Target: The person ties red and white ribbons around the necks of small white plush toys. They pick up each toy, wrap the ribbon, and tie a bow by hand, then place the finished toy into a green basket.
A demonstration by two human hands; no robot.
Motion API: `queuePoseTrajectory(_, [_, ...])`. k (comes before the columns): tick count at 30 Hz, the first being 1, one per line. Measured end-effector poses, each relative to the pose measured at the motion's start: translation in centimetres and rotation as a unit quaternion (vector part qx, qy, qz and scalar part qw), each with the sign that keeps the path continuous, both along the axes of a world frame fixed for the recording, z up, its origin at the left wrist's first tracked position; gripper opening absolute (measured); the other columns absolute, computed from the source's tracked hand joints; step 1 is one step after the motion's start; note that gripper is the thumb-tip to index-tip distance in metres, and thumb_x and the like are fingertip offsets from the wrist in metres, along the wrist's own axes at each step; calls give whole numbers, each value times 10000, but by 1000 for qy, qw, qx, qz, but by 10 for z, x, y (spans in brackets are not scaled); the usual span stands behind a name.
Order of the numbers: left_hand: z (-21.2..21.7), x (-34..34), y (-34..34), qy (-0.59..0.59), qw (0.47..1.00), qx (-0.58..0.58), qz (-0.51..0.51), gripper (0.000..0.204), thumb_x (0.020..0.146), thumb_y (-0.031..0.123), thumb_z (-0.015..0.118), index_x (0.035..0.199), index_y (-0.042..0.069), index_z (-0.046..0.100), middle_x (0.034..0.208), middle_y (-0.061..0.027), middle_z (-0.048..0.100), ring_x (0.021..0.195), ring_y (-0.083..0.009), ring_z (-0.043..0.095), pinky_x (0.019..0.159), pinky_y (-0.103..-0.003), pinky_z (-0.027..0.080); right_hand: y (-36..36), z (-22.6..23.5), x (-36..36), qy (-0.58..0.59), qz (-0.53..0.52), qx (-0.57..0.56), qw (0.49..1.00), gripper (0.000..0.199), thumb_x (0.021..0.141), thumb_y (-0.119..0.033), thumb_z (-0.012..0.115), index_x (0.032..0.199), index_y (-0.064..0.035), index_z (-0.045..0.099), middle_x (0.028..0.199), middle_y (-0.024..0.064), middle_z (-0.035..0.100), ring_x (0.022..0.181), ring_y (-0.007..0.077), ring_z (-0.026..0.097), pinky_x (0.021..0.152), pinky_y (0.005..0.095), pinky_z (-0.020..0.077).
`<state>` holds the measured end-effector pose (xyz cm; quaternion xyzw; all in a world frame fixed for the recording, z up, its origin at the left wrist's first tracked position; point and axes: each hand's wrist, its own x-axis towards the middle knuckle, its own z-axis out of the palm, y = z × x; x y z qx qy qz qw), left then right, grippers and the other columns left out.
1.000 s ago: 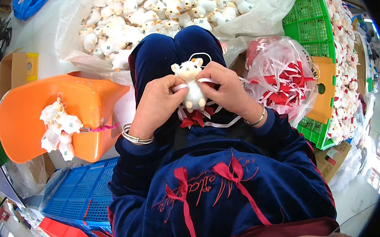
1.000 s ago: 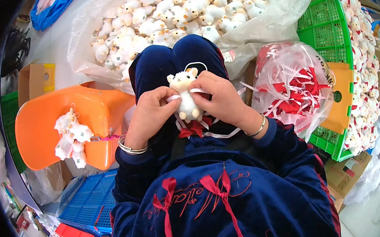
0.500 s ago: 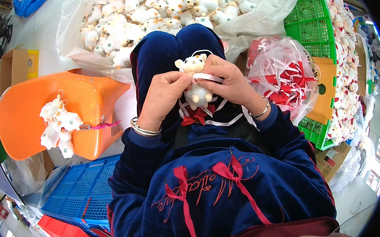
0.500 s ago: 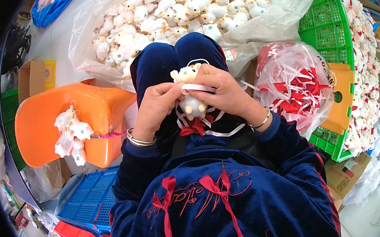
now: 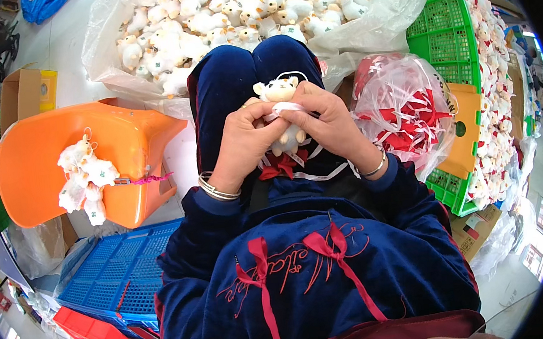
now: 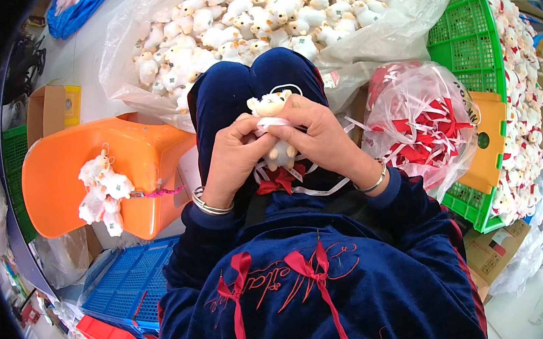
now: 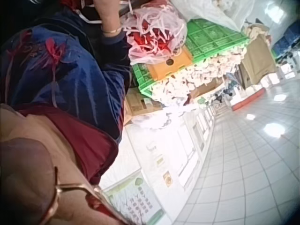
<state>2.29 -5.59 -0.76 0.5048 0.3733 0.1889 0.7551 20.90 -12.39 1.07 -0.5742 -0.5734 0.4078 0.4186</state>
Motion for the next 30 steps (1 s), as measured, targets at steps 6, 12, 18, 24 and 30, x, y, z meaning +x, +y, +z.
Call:
queuePoseTrajectory(6, [-4,11,-10,-12,996,43,79,146,909,36,725,1037,-34,729,898,8,624,734,-47,592,640,-213,480,1,10,-2,23,84,51,995,201,970,-163,667,1110,-49,754,1016,83,629,960,222,600,869,324,475])
queuePoseTrajectory(12, [1,13,-12,12,995,61,82,108,912,50,738,997,-16,730,883,28,601,710,-33,563,620,-198,439,6,3,24,234,-65,-72,967,187,1024,-81,582,1156,14,674,1039,40,632,883,110,641,763,266,528])
queuePoseTrajectory(18, [-1,13,-13,16,992,87,87,82,921,53,725,982,-2,725,859,48,562,678,-10,523,593,-190,406,13,18,9,-47,23,-1,999,106,931,-29,695,1036,-24,698,919,82,589,767,173,619,677,306,499])
queuePoseTrajectory(24, [-2,15,-14,18,991,87,100,83,923,68,729,971,1,722,825,56,556,674,-7,485,599,-190,388,20,15,13,-131,50,29,990,64,944,-53,670,941,-4,629,884,71,588,773,182,644,669,315,503])
queuePoseTrajectory(30, [-2,15,-14,20,991,93,98,69,928,67,730,970,14,713,832,64,566,677,-5,482,598,-189,375,12,3,18,143,-46,-118,982,72,989,-71,634,983,-11,596,883,19,625,795,80,637,684,253,513])
